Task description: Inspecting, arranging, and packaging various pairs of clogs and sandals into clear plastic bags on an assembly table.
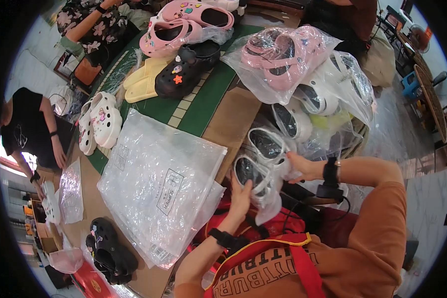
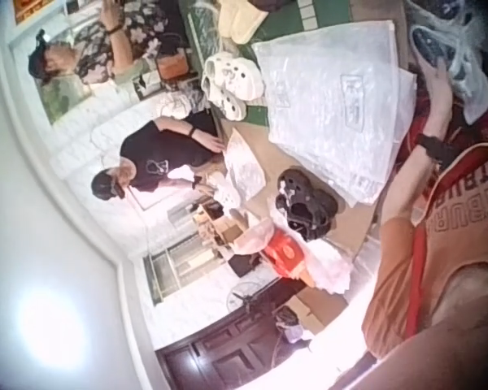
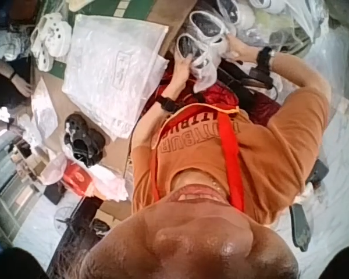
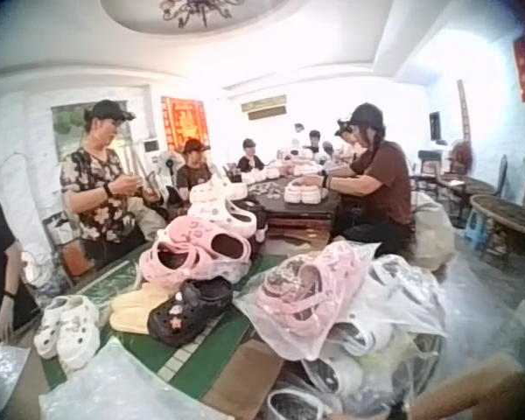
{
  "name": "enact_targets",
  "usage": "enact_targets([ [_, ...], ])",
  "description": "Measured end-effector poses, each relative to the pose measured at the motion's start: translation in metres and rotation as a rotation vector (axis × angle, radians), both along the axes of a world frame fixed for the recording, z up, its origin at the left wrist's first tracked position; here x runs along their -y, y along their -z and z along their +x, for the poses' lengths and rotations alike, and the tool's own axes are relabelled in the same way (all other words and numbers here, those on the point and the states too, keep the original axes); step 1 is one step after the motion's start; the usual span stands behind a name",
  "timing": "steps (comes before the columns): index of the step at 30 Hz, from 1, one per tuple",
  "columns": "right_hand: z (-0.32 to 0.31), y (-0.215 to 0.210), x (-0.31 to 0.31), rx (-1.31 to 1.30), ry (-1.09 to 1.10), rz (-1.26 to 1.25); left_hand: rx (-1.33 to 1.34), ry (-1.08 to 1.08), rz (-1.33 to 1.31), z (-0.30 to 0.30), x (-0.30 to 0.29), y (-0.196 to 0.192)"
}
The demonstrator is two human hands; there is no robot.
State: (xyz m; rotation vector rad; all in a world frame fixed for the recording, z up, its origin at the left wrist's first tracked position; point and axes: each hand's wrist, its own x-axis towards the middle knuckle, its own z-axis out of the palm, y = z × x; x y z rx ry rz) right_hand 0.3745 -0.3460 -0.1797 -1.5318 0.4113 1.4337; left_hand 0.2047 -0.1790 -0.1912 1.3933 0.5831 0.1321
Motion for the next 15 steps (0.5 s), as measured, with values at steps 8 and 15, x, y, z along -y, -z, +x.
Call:
enact_targets([
  [8,0.011,0.061,0.042,0.008,-0.119,0.000,-0.234,0.162,-0.269,0.010,-0.015,0.036],
  [15,0.065,0.095,0.107,1.034,-1.265,0.261,-0.207,0.366,0.158,0.063,-0.004,0.055],
])
